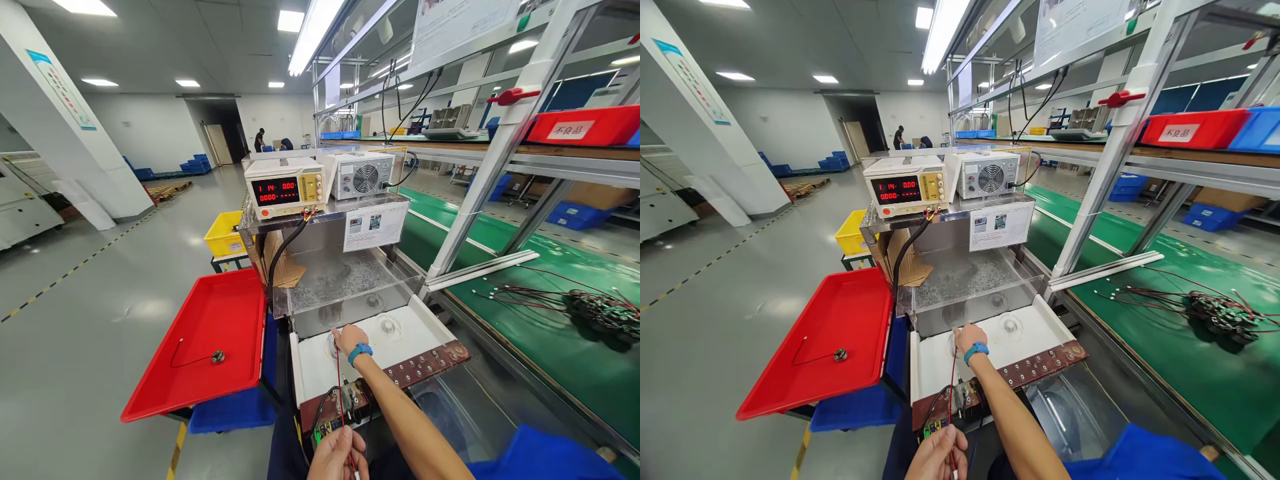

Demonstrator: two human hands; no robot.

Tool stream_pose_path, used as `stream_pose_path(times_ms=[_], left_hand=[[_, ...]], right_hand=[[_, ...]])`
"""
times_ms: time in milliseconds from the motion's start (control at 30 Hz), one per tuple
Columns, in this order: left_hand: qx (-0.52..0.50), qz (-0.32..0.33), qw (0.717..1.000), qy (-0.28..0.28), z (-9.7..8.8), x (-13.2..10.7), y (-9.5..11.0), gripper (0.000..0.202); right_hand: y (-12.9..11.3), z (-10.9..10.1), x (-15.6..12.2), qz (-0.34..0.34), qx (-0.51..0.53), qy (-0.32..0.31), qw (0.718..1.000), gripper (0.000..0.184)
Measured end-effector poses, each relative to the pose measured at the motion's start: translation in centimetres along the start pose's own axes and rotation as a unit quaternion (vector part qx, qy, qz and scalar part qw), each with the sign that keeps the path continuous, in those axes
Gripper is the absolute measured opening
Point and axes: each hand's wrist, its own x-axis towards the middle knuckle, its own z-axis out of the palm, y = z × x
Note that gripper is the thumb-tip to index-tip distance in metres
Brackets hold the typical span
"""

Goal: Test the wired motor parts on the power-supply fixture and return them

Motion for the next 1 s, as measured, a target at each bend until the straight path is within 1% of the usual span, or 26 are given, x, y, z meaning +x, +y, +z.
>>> stream_pose_path(times_ms=[67,133,200,233,267,333,400,467,533,600,633,700,767,867,1000], left_hand=[[-0.014,0.004,1.000,-0.014,-0.4,0.1,0.4,0.065],[-0.031,0.009,0.999,-0.032,-0.8,0.2,1.0,0.061],[-0.039,0.011,0.998,-0.050,-0.9,0.1,1.9,0.055],[-0.039,0.017,0.998,-0.055,-0.9,0.1,2.5,0.054],[-0.037,0.026,0.998,-0.054,-0.8,0.0,3.2,0.052],[-0.026,0.054,0.998,-0.033,-0.4,-0.1,4.8,0.050],[-0.007,0.084,0.996,0.003,-0.1,0.1,6.4,0.047],[0.024,0.089,0.995,0.029,0.0,0.9,7.7,0.047],[0.058,0.082,0.994,0.049,0.1,2.2,8.4,0.051],[0.107,0.095,0.987,0.077,0.1,3.7,8.7,0.051],[0.144,0.119,0.978,0.096,0.1,4.6,8.7,0.049],[0.227,0.176,0.949,0.127,0.2,6.3,8.5,0.040],[0.286,0.214,0.923,0.144,0.4,7.8,8.1,0.032],[0.319,0.219,0.911,0.147,0.5,9.6,7.1,0.029],[0.342,0.218,0.901,0.153,0.3,11.0,5.8,0.028]], right_hand=[[1.2,0.1,0.4,-0.011,-0.006,0.008,1.000,0.055],[2.4,0.2,0.7,-0.046,0.003,0.007,0.999,0.048],[3.5,0.4,0.8,-0.097,0.038,-0.020,0.994,0.032],[3.8,0.5,0.7,-0.122,0.059,-0.037,0.990,0.029],[4.0,0.6,0.7,-0.146,0.076,-0.051,0.985,0.033],[4.1,0.9,0.6,-0.184,0.091,-0.063,0.977,0.041],[3.9,1.2,0.7,-0.201,0.083,-0.058,0.974,0.041],[3.8,1.4,0.9,-0.196,0.074,-0.059,0.976,0.037],[3.8,1.6,1.3,-0.187,0.073,-0.065,0.977,0.035],[3.9,1.7,1.6,-0.182,0.078,-0.070,0.978,0.035],[4.0,1.7,1.7,-0.181,0.081,-0.070,0.978,0.035],[4.1,1.6,1.8,-0.183,0.087,-0.066,0.977,0.033],[4.2,1.7,1.9,-0.185,0.089,-0.060,0.977,0.031],[4.3,1.8,2.0,-0.184,0.092,-0.053,0.977,0.030],[4.4,2.1,2.2,-0.187,0.098,-0.052,0.976,0.032]])
